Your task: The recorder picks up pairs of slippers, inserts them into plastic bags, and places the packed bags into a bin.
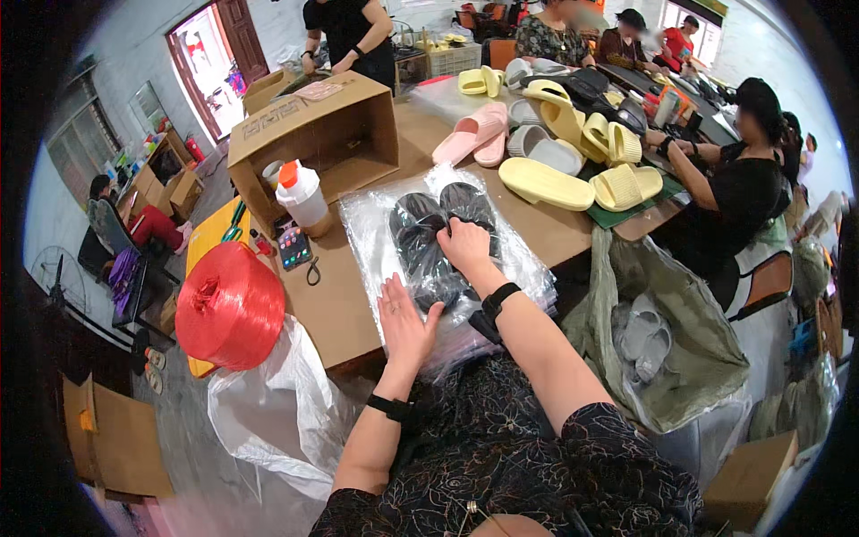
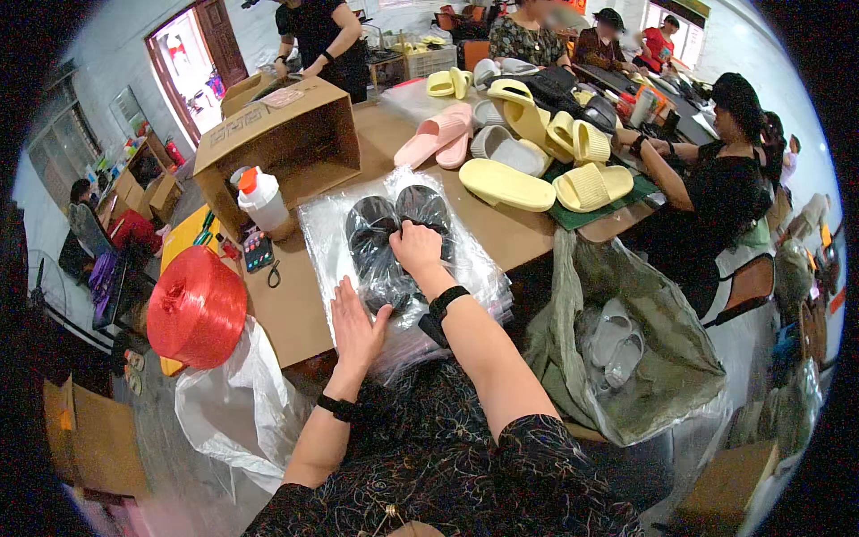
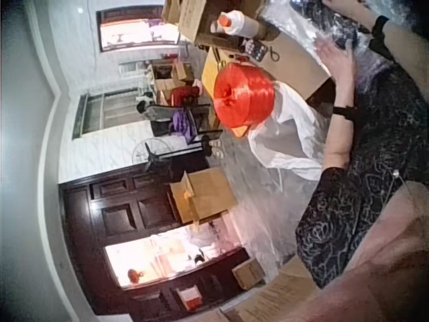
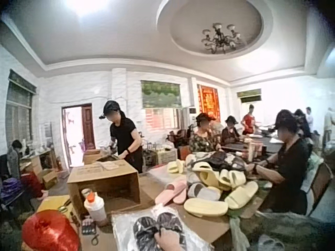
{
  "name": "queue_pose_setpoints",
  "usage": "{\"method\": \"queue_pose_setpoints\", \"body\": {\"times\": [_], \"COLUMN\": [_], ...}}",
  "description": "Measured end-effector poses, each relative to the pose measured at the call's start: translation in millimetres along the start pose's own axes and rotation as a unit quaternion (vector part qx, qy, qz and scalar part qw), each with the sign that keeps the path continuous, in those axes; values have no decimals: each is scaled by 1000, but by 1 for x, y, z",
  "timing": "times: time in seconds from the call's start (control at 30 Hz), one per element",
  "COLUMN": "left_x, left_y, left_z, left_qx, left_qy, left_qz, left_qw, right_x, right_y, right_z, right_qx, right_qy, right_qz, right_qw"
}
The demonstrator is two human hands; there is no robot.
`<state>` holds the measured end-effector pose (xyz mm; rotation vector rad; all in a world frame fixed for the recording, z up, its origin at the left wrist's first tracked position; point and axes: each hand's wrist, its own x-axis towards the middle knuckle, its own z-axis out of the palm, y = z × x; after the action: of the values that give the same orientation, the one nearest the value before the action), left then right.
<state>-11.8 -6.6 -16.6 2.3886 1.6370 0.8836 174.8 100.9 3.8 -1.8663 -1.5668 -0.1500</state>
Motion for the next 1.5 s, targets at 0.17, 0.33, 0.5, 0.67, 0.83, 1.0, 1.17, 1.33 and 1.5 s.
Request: {"method": "queue_pose_setpoints", "body": {"times": [0.17, 0.33, 0.5, 0.67, 0.83, 1.0, 1.17, 1.33, 1.5], "left_x": [2, 4, 5, 2, 3, 1, 3, 3, 2], "left_y": [13, 8, 0, 11, 14, 9, 10, 11, 11], "left_z": [-7, -11, 0, -9, -10, -7, -5, -10, -10], "left_qx": [-13, 38, 79, 70, 56, 73, 85, 65, 79], "left_qy": [-24, -61, -49, -68, -81, -70, -58, -65, -64], "left_qz": [8, 13, 23, -3, -13, -12, -2, 5, 4], "left_qw": [1000, 997, 995, 995, 995, 995, 995, 996, 995], "right_x": [-16, -50, -101, -195, -276, -242, -157, -25, 45], "right_y": [28, 69, 189, 290, 381, 370, 324, 252, 204], "right_z": [-43, -121, -197, -199, -163, -138, -147, -162, -165], "right_qx": [44, 156, 198, -41, 77, 162, -45, 361, 428], "right_qy": [53, 237, 363, 320, -148, -112, 150, 108, 25], "right_qz": [26, 60, 185, 444, 651, 616, 356, 327, 399], "right_qw": [997, 957, 891, 836, 741, 763, 921, 867, 811]}}
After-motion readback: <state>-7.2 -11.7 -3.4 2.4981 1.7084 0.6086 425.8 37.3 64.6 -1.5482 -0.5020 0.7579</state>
